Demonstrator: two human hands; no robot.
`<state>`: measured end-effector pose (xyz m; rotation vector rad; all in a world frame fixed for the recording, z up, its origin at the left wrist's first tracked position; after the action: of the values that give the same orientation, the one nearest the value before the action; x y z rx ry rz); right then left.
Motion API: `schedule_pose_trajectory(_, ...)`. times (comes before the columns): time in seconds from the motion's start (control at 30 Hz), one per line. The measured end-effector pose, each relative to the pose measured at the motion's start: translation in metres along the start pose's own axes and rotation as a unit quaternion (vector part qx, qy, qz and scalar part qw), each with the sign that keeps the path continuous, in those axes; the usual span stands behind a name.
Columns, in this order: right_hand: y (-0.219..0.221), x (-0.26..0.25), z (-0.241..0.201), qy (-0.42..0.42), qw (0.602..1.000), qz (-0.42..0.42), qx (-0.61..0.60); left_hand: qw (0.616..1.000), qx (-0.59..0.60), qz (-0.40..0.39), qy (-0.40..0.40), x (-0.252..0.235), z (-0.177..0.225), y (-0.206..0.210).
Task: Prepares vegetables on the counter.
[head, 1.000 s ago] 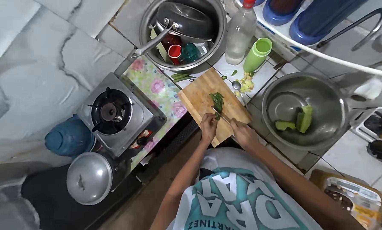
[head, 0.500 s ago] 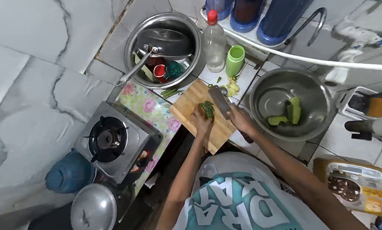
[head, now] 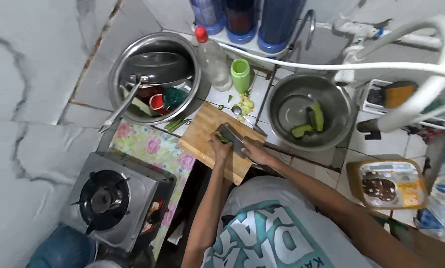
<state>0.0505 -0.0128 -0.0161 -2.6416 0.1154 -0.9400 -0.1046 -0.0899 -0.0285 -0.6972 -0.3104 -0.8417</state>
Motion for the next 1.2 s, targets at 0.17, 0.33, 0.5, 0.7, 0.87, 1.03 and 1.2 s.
schedule_pose_trajectory(0.17, -0.023, 0.050, -0.011, 0.062, 0.996, 0.065, 0.009, 0.996, 0.025, -0.028, 0.082, 0.004, 0.042, 0.019)
schedule_pose_trajectory(0.33, -0.054, 0.120, 0.012, 0.127, 0.965, 0.221, 0.066, 0.974, 0.023, -0.132, 0.183, 0.019, 0.105, 0.080)
schedule_pose_trajectory(0.5, -0.065, 0.199, 0.052, 0.277, 0.923, 0.260, 0.053, 0.931, -0.163, -0.190, 0.265, 0.032, 0.142, 0.155)
schedule_pose_trajectory(0.7, -0.034, 0.264, 0.094, 0.369, 0.879, 0.301, 0.024, 0.754, -0.468, -0.313, 0.340, 0.032, 0.114, 0.250)
schedule_pose_trajectory(0.87, -0.004, 0.280, 0.092, 0.378, 0.866, 0.326, -0.009, 0.697, -0.509, -0.443, 0.242, 0.031, 0.100, 0.294)
schedule_pose_trajectory(1.03, 0.011, 0.278, 0.087, 0.355, 0.876, 0.322, -0.057, 0.719, -0.500, -0.442, 0.193, 0.029, 0.108, 0.278)
schedule_pose_trajectory(1.2, 0.005, 0.267, 0.078, 0.276, 0.886, 0.370, -0.040, 0.850, -0.245, -0.390, 0.256, 0.032, 0.134, 0.181)
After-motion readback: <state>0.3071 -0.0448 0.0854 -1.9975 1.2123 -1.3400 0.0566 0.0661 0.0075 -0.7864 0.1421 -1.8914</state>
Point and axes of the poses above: each hand's wrist, its own x-axis away from the middle knuckle, its own y-axis out of the palm, z = x × y, the point moved 3 cm from there along -x, towards the middle knuckle, and after that the axes turned 8 degrees about -z, right-handed, at the moved point
